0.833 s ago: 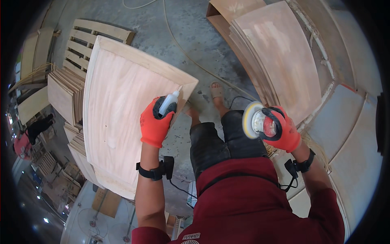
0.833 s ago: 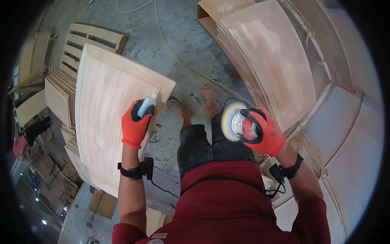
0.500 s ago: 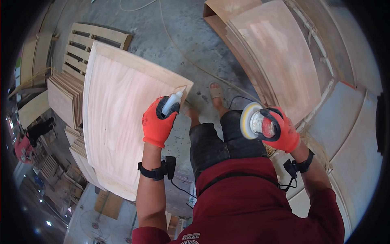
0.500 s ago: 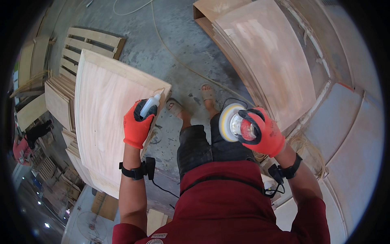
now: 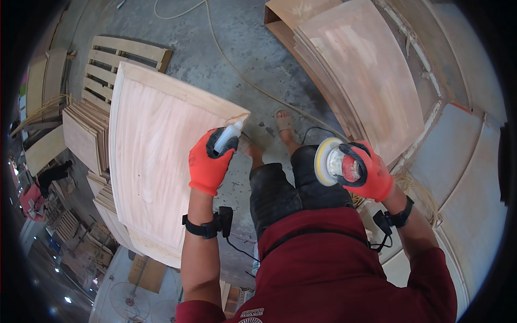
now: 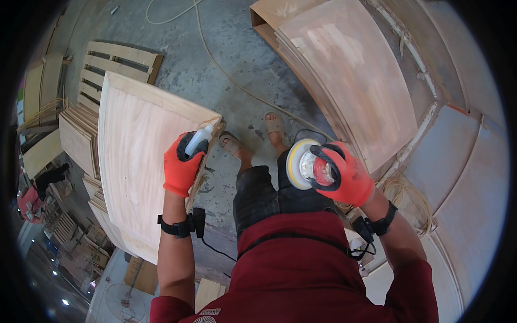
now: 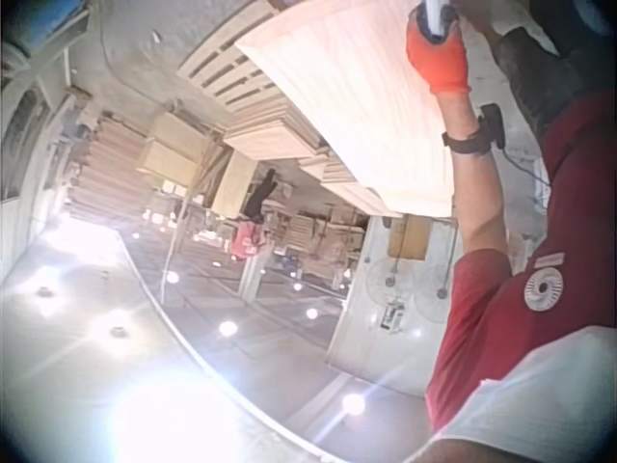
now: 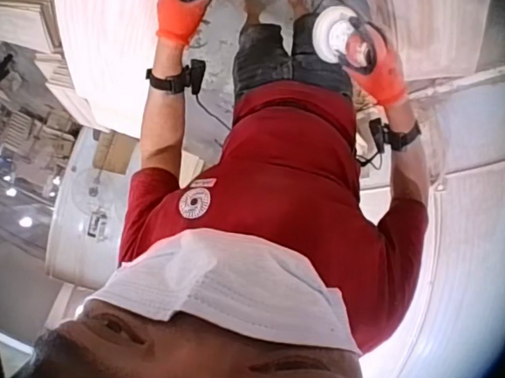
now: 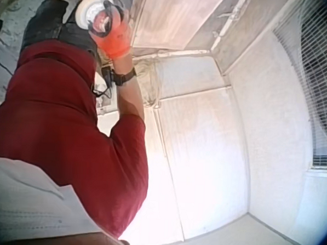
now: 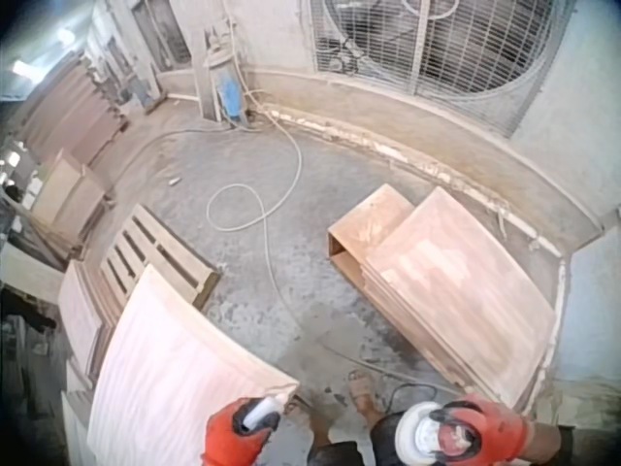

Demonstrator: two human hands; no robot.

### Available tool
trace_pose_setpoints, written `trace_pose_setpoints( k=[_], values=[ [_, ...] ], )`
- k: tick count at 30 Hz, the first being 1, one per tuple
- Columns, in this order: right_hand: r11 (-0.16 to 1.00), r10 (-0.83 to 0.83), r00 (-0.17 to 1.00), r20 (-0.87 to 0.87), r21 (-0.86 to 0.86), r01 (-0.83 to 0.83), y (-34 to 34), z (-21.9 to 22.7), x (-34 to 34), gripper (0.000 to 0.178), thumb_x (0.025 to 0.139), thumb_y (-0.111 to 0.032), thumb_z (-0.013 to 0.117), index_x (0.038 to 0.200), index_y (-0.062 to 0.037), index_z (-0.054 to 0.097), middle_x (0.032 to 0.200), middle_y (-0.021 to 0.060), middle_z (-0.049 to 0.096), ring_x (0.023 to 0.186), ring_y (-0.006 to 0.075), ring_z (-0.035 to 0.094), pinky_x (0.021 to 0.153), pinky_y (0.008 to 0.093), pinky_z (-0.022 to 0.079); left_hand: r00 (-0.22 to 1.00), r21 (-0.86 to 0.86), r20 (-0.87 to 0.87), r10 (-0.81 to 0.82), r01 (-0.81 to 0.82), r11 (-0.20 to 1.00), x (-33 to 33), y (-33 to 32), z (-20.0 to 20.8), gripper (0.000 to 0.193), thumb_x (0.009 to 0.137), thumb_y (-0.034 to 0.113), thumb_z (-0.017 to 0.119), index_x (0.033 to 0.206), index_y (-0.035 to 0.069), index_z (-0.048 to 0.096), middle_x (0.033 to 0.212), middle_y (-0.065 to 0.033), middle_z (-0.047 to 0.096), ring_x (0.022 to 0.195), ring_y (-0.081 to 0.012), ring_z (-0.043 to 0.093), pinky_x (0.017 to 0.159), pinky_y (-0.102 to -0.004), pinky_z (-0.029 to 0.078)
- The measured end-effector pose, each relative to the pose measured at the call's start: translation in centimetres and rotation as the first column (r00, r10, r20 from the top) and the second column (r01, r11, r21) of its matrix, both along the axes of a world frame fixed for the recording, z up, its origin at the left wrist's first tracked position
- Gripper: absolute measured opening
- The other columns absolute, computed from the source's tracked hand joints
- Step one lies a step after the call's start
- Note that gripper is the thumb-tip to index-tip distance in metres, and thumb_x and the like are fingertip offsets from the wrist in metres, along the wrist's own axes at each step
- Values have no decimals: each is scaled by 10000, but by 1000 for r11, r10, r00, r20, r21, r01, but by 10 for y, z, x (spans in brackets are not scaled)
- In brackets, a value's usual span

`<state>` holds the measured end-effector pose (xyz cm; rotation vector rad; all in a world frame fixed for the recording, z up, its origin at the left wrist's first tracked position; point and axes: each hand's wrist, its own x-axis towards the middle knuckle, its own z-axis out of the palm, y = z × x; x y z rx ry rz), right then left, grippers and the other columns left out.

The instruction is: The person applies a white substance from a bottle onto a large wooden board and then smooths it using an orbital sander. The person moves the sander across the surface of the board, occasionally reapplying the substance to specific areas.

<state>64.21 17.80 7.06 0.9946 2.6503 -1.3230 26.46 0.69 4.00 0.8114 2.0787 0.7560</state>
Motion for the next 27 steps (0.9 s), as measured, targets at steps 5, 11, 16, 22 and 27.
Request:
trace_pose_setpoints(
  k=[5, 11, 16, 22, 27],
  values=[
    [996, 64, 994, -94, 64, -58, 5, -2, -48, 746, 676, -222, 907, 1339, -106, 585, 1300, 180, 564, 1053, 387, 677, 837, 456, 588, 978, 140, 126, 167, -184, 973, -13, -30, -13, 450, 794, -5, 760, 1238, -18, 683, 1175, -148, 724, 1081, -235, 687, 979, -334, 508],
    [953, 216, 963, -161, 248, -172, -5, -13, -160, 663, 750, -259, 843, 1359, -168, 595, 1258, 157, 542, 1015, 326, 682, 807, 426, 595, 890, 203, 243, 386, -436, 877, -41, -64, -11, 300, 930, 14, 650, 1226, -36, 639, 1008, -46, 658, 853, -108, 619, 750, -241, 507],
    [910, 262, 963, 58, 316, -267, -32, -5, -232, 674, 762, -297, 822, 1389, -233, 584, 1283, 139, 518, 998, 305, 670, 811, 411, 588, 827, 107, 362, 430, -496, 862, -61, -74, -7, 267, 1012, 180, 603, 1203, -6, 625, 945, -84, 693, 789, -180, 684, 688, -314, 555],
    [917, 187, 972, 144, 329, -225, -37, -12, -231, 746, 831, -320, 782, 1505, -270, 466, 1355, 147, 502, 1039, 320, 661, 850, 414, 579, 819, 96, 411, 400, -475, 875, -65, -79, -8, 294, 1015, 247, 612, 1183, 6, 622, 914, -85, 690, 753, -157, 653, 649, -285, 511],
    [950, 15, 992, 122, 309, -53, -26, -8, -201, 734, 778, -297, 815, 1457, -259, 540, 1358, 169, 495, 1101, 365, 661, 867, 444, 584, 808, 142, 473, 351, -463, 875, -68, -80, -17, 296, 1016, 259, 630, 1166, 5, 621, 897, -89, 690, 735, -153, 640, 642, -277, 499]
  ],
)
